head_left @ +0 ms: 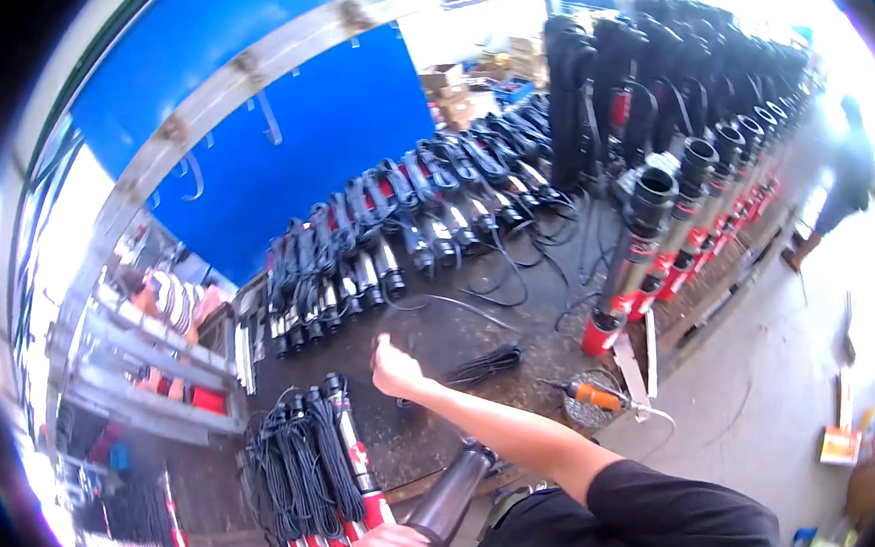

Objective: The person assembles water pumps by inserting inner components into the cylindrical pump housing and securing them with a pneumatic screwdriver.

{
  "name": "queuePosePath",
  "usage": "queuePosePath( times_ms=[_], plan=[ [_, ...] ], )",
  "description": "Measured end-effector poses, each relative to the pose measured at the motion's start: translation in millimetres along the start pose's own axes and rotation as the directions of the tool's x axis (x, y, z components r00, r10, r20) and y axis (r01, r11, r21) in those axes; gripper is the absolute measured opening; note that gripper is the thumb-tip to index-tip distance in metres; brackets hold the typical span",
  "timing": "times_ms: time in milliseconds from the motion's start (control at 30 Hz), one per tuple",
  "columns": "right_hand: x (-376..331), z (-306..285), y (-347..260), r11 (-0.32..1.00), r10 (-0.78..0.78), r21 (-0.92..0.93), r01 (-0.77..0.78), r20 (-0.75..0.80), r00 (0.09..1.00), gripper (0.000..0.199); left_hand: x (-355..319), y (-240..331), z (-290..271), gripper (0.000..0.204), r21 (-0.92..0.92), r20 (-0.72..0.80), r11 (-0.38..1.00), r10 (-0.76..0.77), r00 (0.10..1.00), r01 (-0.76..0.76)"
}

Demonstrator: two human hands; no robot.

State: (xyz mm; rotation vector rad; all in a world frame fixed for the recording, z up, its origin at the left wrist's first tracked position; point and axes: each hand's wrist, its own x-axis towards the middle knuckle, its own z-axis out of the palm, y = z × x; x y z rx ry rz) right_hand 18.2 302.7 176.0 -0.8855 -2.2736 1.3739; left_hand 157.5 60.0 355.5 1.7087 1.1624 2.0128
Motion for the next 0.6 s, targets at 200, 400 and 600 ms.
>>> queuePosePath(
  times_ms=[200,400,600],
  plan=[
    [6.6,14.4,143.1,0.883,0.389,-0.391,-0.259,0.302,0.870,0.042,-23.2,-4.2,-35.0,0.041,-0.068,-0.046,0.996,0.059,0.997,-0.062],
    [-91.8,-2.5,146.3,0.941,0.084,0.241,-0.239,0.518,0.851,0.058,-46.0,-7.6,-66.8,0.038,-0.084,-0.146,0.996,0.026,0.989,-0.038],
    [-124.3,-14.4,183.1,0.850,-0.524,0.295,0.437,0.382,0.761,0.044,-76.5,-22.6,-140.0,0.051,-0.247,-0.109,0.967,0.032,0.993,-0.059]
  ],
)
